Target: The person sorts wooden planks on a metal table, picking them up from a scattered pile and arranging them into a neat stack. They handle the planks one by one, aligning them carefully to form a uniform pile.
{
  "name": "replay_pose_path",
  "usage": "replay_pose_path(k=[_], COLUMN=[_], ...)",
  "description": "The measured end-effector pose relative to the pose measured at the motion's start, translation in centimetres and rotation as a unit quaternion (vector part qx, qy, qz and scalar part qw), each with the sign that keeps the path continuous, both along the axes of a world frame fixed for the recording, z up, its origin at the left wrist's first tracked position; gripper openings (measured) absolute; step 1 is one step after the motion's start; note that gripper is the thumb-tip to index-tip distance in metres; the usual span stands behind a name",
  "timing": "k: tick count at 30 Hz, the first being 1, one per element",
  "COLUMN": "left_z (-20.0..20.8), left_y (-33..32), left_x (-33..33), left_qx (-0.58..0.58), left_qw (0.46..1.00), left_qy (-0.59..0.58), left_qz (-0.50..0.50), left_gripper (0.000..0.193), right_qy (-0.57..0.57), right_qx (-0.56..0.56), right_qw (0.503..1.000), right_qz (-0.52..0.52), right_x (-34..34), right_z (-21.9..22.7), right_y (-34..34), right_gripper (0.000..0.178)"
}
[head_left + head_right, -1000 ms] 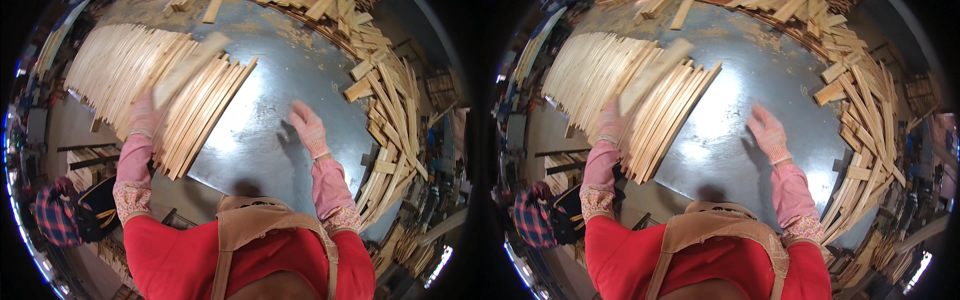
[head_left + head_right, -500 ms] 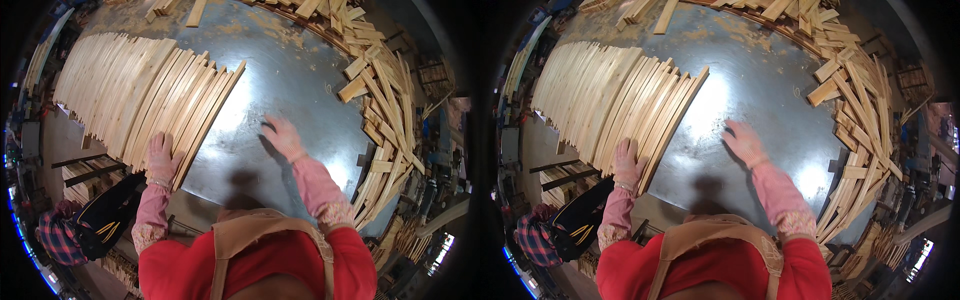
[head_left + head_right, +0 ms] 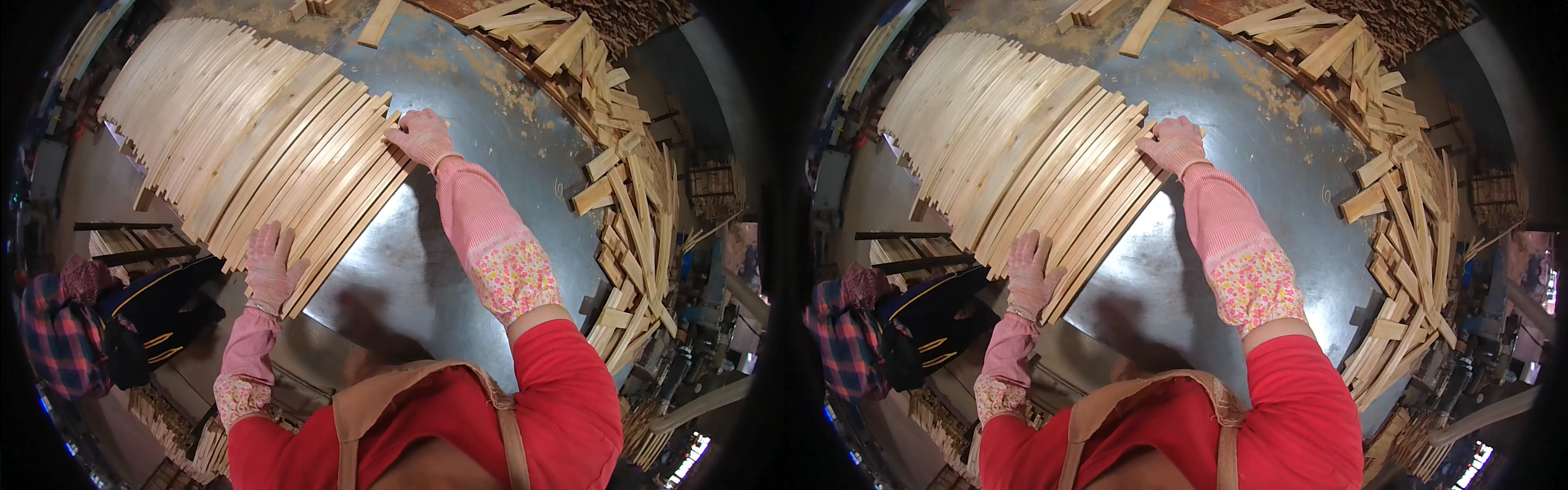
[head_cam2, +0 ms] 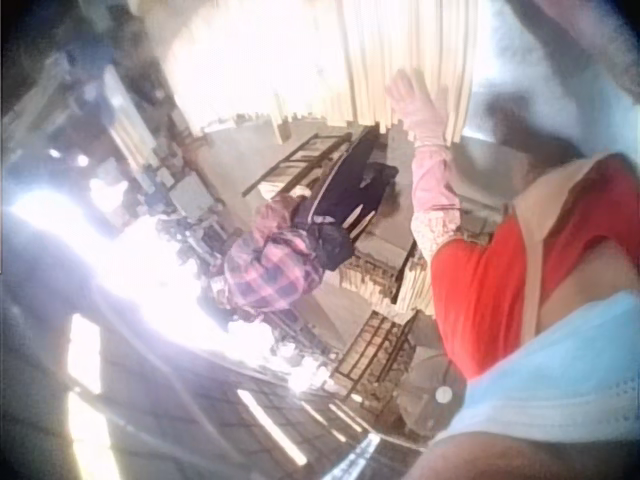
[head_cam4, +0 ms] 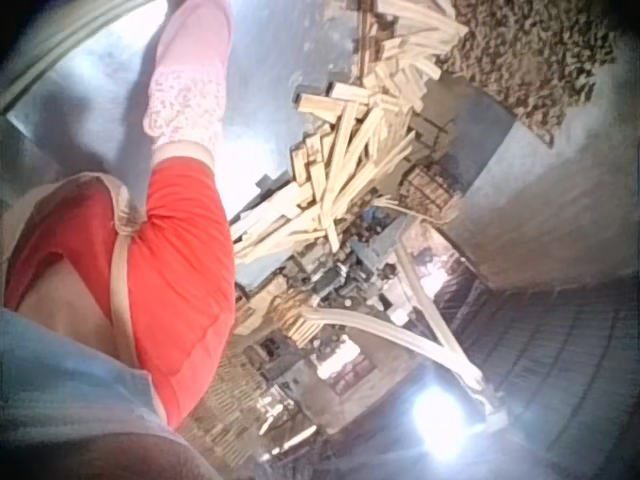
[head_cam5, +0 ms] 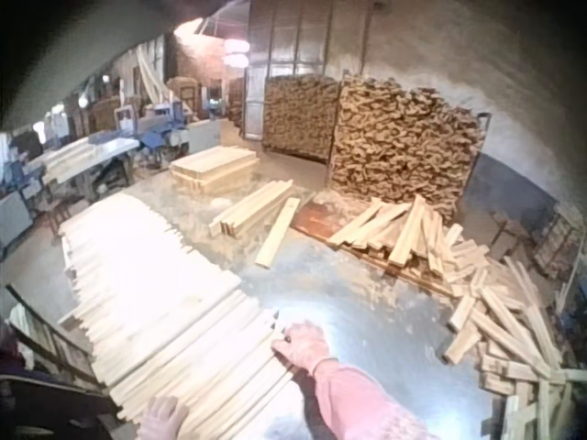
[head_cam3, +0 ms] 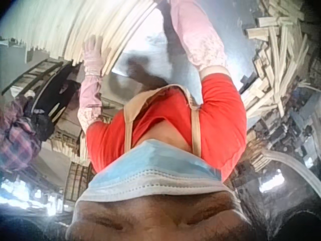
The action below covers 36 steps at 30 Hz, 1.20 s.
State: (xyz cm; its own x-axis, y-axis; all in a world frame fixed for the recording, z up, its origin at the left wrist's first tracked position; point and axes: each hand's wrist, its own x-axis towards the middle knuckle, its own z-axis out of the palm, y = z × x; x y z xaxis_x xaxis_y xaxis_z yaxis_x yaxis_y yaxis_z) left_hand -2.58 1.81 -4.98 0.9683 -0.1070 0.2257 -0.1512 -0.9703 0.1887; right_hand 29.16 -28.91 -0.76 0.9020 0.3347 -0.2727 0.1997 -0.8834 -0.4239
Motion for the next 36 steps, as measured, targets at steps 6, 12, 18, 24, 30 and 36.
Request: replay_pose_path(k=[6, 12, 18, 24, 30, 36], left_z=[3.7, 6.6, 7.1, 6.8, 6.8, 3.9], left_y=[-0.9, -11.3, -39.5, -68.4, -79.6, -80.5], left_x=[2.2, 6.3, 1.6, -18.3, -33.9, -36.5], left_qx=[-0.096, -0.501, -0.532, -0.312, -0.131, -0.008], left_qw=[0.988, 0.846, 0.783, 0.781, 0.566, 0.584], left_qy=[-0.080, 0.181, 0.285, 0.201, 0.246, 0.347], left_qz=[-0.087, 0.009, -0.150, -0.501, -0.776, -0.734], left_gripper=[0.034, 0.035, 0.035, 0.046, 0.056, 0.047], right_qy=[0.008, 0.152, 0.015, -0.196, -0.392, -0.131], right_qx=[0.287, 0.393, 0.582, 0.491, 0.330, 0.178], right_qw=[0.951, 0.896, 0.768, 0.550, 0.328, 0.100], right_qz=[-0.117, -0.143, -0.269, -0.646, -0.794, -0.970], right_x=[-8.1, -22.5, -37.3, -57.2, -86.3, -108.0], right_z=[3.4, 5.7, 4.9, 5.4, 1.9, -11.9], right_y=[-4.9, -13.8, -30.4, -50.0, -63.0, -64.9], right_gripper=[0.074, 0.072, 0.075, 0.076, 0.071, 0.068])
